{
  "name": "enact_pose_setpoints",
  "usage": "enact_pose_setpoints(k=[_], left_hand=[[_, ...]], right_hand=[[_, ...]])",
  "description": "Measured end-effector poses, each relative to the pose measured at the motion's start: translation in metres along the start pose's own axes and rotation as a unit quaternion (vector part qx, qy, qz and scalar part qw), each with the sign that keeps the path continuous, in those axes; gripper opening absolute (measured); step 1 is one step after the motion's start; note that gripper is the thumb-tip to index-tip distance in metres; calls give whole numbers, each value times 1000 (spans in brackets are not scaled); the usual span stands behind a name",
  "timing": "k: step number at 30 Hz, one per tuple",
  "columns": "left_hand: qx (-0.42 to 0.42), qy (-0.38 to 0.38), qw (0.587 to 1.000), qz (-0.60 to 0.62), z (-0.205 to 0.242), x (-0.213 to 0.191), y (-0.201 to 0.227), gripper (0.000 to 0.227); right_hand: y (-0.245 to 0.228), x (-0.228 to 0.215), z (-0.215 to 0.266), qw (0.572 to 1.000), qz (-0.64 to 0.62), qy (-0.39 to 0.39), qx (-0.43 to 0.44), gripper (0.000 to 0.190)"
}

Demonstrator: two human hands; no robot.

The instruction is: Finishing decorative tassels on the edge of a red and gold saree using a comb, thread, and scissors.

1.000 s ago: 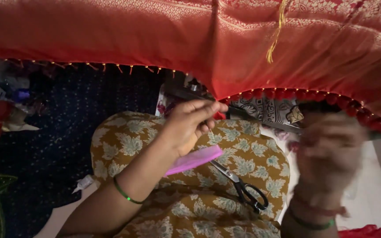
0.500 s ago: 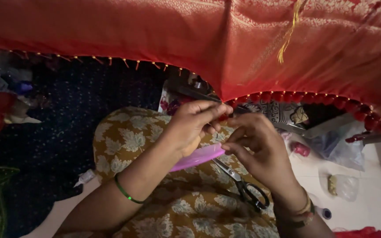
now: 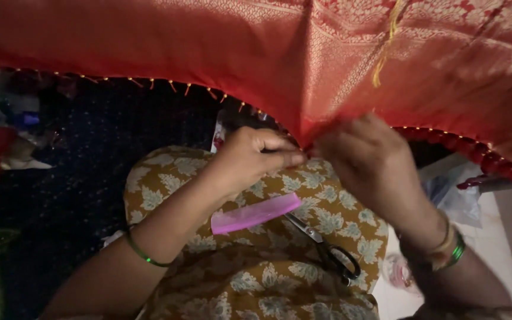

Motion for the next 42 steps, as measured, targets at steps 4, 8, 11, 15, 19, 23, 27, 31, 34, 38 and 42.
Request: enact_pose_setpoints(k=[4, 8, 11, 15, 19, 23, 27, 31, 34, 38, 42], left_hand=[[92, 0, 994, -50, -2, 3, -9, 24], [74, 52, 996, -7, 5, 12, -19, 26], [108, 96, 988, 52, 6, 17, -31, 26], [163, 220, 962, -15, 19, 14, -15, 21], [243, 295, 895, -231, 12, 11, -34, 11], [258, 276, 867, -325, 24, 17, -7, 6], [134, 136, 978, 84, 10, 18, -30, 12], [102, 70, 967, 222, 10, 22, -36, 13], [127, 90, 959, 239, 7, 21, -45, 16], [158, 140, 962, 174, 14, 17, -39, 14], [165, 208, 961, -79, 30, 11, -9, 12]], right_hand=[[-18, -34, -45, 997, 36, -6, -73, 15], [-19, -26, -71, 983, 22, -51, -174, 13], [-21, -18, -82, 979, 17, -93, -180, 14], [-18, -7, -87, 987, 33, -56, -148, 11], [-24, -10, -87, 988, 103, -72, -87, 10], [-30, -21, -69, 992, 52, -91, -67, 11], [-39, -27, -35, 999, -9, 41, -34, 13], [-33, 3, -14, 971, -237, -41, 2, 28], [-19, 10, -1, 971, -234, -19, 38, 17], [-20, 3, 5, 996, -46, -39, -70, 21], [-46, -22, -25, 990, 20, -10, -138, 28]])
Point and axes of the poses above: each hand's wrist, its own z-axis away from the middle knuckle, its own x-axis out of the palm, y = z × x, the point moved 2 cm from there along -z, towards the middle knuckle, and after that the axes turned 14 degrees about -y, right-handed, at the moved point
